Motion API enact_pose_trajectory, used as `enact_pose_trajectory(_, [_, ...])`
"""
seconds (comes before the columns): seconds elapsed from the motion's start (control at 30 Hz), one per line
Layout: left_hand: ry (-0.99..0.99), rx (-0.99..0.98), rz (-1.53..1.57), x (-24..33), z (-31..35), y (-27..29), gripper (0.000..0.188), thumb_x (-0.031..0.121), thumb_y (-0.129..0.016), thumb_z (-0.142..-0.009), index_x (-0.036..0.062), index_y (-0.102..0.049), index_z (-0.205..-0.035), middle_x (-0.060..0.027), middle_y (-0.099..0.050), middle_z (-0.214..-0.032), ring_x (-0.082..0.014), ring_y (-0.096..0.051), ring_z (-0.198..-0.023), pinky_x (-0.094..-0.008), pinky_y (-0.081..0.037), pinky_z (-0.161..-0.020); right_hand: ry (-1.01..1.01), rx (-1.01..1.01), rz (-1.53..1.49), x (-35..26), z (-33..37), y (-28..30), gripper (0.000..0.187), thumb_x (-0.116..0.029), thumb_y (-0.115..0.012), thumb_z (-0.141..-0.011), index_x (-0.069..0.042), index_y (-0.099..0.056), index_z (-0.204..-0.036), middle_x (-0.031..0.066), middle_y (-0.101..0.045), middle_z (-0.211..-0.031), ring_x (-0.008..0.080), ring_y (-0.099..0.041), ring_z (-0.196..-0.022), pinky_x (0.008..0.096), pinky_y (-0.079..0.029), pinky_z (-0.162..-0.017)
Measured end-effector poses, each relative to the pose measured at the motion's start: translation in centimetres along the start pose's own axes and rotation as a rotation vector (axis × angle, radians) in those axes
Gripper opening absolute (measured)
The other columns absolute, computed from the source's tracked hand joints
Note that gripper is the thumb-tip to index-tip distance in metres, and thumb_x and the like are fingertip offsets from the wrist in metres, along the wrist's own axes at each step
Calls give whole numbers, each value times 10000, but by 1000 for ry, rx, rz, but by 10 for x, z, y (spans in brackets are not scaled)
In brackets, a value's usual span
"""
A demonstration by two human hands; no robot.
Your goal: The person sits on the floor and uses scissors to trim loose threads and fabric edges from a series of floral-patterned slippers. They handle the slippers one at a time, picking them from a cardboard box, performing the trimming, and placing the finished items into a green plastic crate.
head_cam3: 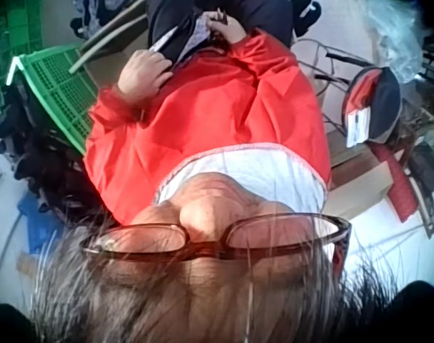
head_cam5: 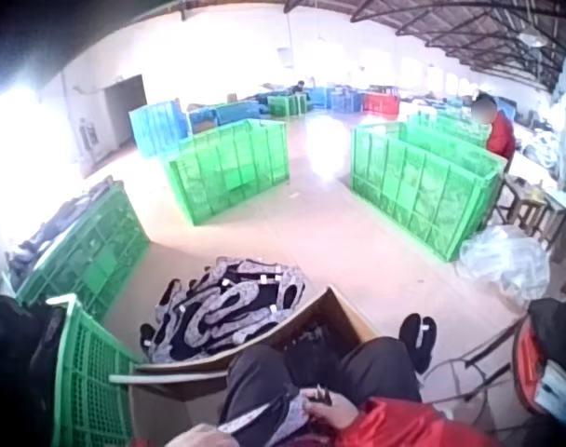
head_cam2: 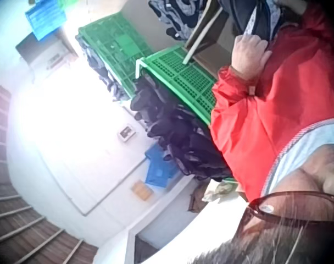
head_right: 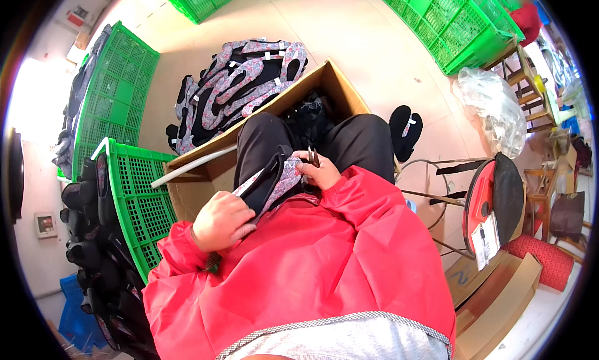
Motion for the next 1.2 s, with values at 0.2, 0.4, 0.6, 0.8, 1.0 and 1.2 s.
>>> enact_pose_trajectory(0.2, [252,164,191,-51,-38,17,173,142,-671,-822,29,-666,-953,-140,-617,-851,-339,-600,-849,-396,-485,-770,1,9,12,0,-2,2,361,-79,-616,-905,-76,-585,-1264,-37,-563,-806,33,-400,-547,185,-293,-480])
enact_pose_trajectory(0.4, [304,7,435,-75,-76,-21,238,125,-622,-902,29,-662,-1117,-103,-611,-898,-230,-607,-809,-314,-481,-758,76,10,56,-7,2,1,374,-112,-632,-903,-76,-595,-1274,-36,-584,-775,34,-435,-571,191,-334,-523])
enact_pose_trajectory(0.6, [173,-78,409,-71,-89,-34,259,149,-602,-932,26,-638,-1157,-90,-569,-879,-196,-578,-803,-301,-467,-758,111,-49,32,-10,3,-5,381,-95,-614,-918,-79,-587,-1297,-70,-531,-729,24,-382,-544,200,-289,-493])
enact_pose_trajectory(0.8, [346,-361,594,-73,-94,-50,175,156,-654,-875,-2,-613,-938,-63,-502,-751,-172,-496,-686,-319,-423,-652,46,-101,-9,-1,-1,-20,348,-73,-619,-913,-83,-615,-1262,-87,-509,-711,15,-375,-537,202,-275,-483])
enact_pose_trajectory(1.0, [380,13,293,-71,-87,-53,225,183,-716,-766,1,-596,-823,-104,-538,-708,-254,-535,-645,-370,-435,-612,78,159,180,-9,-8,4,195,-47,-672,-864,-30,-682,-1058,23,-678,-955,94,-610,-868,254,-486,-788])
enact_pose_trajectory(1.2, [370,62,136,-62,-85,-48,233,210,-706,-746,23,-612,-847,-91,-551,-711,-287,-567,-716,-389,-460,-656,152,97,132,-27,2,-3,221,-230,-741,-853,-46,-669,-951,-9,-623,-855,78,-548,-754,237,-454,-689])
Point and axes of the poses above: each hand's wrist, its own z-axis away from the middle knuckle, its own y-axis out of the back of the hand, x = y × z, the point moved 9 cm from there along -z, towards the middle knuckle
